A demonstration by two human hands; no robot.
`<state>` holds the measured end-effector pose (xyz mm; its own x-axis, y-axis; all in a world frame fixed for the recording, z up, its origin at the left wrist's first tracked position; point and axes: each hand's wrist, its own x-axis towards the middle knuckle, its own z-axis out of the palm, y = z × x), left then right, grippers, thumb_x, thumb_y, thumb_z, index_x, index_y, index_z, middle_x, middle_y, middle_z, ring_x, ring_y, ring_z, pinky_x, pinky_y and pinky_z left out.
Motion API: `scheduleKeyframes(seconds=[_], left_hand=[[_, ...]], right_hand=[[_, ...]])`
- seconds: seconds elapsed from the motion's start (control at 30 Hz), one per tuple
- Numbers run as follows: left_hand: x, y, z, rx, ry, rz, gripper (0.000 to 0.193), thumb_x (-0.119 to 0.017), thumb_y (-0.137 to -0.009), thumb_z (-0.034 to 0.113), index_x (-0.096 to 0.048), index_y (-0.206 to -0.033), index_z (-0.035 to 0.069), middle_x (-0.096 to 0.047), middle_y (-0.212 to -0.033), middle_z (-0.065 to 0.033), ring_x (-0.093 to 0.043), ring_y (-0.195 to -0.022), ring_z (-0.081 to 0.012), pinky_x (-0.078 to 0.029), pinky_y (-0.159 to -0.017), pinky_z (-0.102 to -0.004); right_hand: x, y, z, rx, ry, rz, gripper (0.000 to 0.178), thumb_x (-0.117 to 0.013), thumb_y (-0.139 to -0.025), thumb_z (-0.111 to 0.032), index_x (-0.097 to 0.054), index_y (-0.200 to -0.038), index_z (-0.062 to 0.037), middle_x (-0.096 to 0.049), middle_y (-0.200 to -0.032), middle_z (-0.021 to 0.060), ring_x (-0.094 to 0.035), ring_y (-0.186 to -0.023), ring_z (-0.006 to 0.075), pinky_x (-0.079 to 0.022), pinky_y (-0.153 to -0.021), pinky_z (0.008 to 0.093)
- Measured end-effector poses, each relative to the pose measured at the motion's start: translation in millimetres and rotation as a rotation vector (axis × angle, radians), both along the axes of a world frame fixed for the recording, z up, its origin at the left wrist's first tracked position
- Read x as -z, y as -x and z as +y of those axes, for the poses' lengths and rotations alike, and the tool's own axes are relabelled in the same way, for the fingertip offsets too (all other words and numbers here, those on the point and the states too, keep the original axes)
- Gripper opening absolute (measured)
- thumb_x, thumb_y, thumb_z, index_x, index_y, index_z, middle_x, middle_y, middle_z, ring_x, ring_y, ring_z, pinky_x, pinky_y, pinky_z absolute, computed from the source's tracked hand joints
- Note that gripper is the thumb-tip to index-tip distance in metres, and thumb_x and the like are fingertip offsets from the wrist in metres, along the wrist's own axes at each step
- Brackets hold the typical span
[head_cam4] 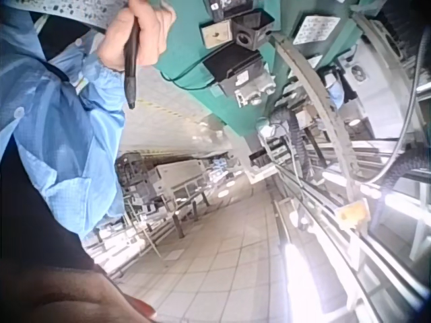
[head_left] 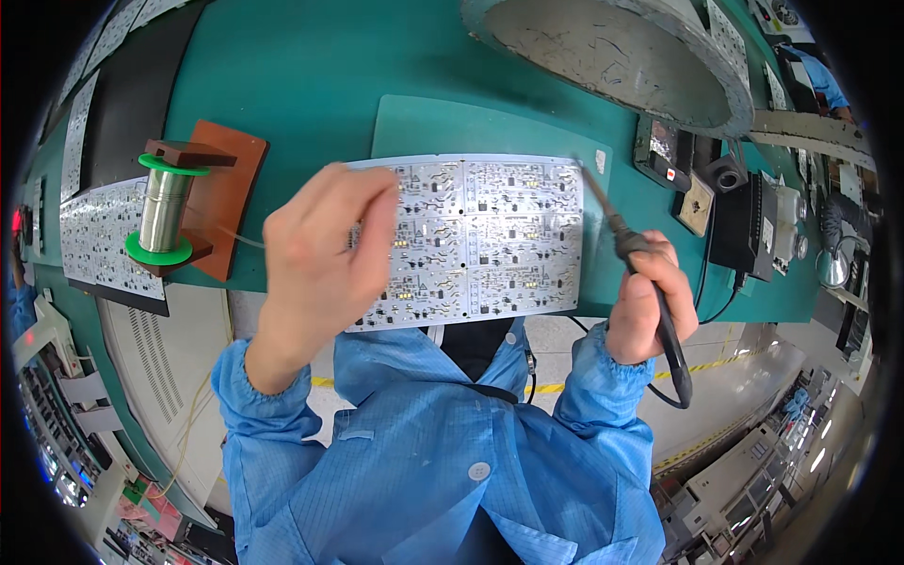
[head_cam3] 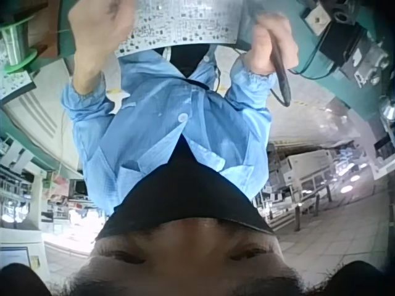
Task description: Soldering electronic components onto printed circuit boards at an assembly station.
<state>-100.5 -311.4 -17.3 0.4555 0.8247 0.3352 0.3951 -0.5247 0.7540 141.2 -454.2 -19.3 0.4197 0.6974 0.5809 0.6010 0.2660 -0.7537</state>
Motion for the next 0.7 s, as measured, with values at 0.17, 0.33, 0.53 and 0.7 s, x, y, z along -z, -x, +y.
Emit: scheduleKeyframes(seconds=[0.17, 0.33, 0.53, 0.7], left_hand=[[6, 34, -18, -0.173, 0.246, -0.047, 0.005, -0.059, -0.095, 0.002, -0.062, -0.097, -0.001, -0.065, -0.077, -0.0058, -0.058, -0.066, -0.0074, -0.046, -0.058, -0.0217], [25, 49, -27, -0.221, 0.247, -0.064, 0.008, -0.055, -0.099, 0.005, -0.059, -0.102, -0.002, -0.064, -0.077, -0.0049, -0.057, -0.068, -0.0068, -0.045, -0.062, -0.0209], [32, 50, -39, -0.21, 0.252, -0.072, 0.008, -0.056, -0.099, 0.005, -0.059, -0.101, -0.001, -0.063, -0.076, -0.0032, -0.054, -0.067, -0.0042, -0.043, -0.06, -0.0189], [32, 44, -41, -0.202, 0.245, -0.086, 0.008, -0.057, -0.098, 0.006, -0.06, -0.101, -0.001, -0.062, -0.075, -0.0007, -0.052, -0.065, -0.002, -0.041, -0.058, -0.0173]], right_hand=[[15, -15, -21, 0.298, 0.071, -0.028, 0.032, -0.063, -0.09, -0.019, -0.063, -0.112, 0.0051, -0.065, -0.093, 0.0172, -0.061, -0.086, 0.0267, -0.046, -0.088, 0.0417], [30, -36, -11, 0.336, 0.384, -0.267, 0.034, -0.063, -0.091, -0.012, -0.06, -0.123, 0.002, -0.067, -0.107, 0.0172, -0.061, -0.103, 0.0271, -0.048, -0.088, 0.0368], [31, -11, -23, 0.237, 0.231, 0.032, 0.039, -0.062, -0.089, -0.002, -0.056, -0.127, 0.0028, -0.068, -0.111, 0.0203, -0.067, -0.098, 0.0244, -0.052, -0.088, 0.0336], [37, 24, -32, 0.102, 0.225, 0.106, 0.043, -0.059, -0.083, 0.013, -0.055, -0.125, 0.0031, -0.068, -0.112, 0.0227, -0.069, -0.098, 0.0257, -0.054, -0.087, 0.0352]])
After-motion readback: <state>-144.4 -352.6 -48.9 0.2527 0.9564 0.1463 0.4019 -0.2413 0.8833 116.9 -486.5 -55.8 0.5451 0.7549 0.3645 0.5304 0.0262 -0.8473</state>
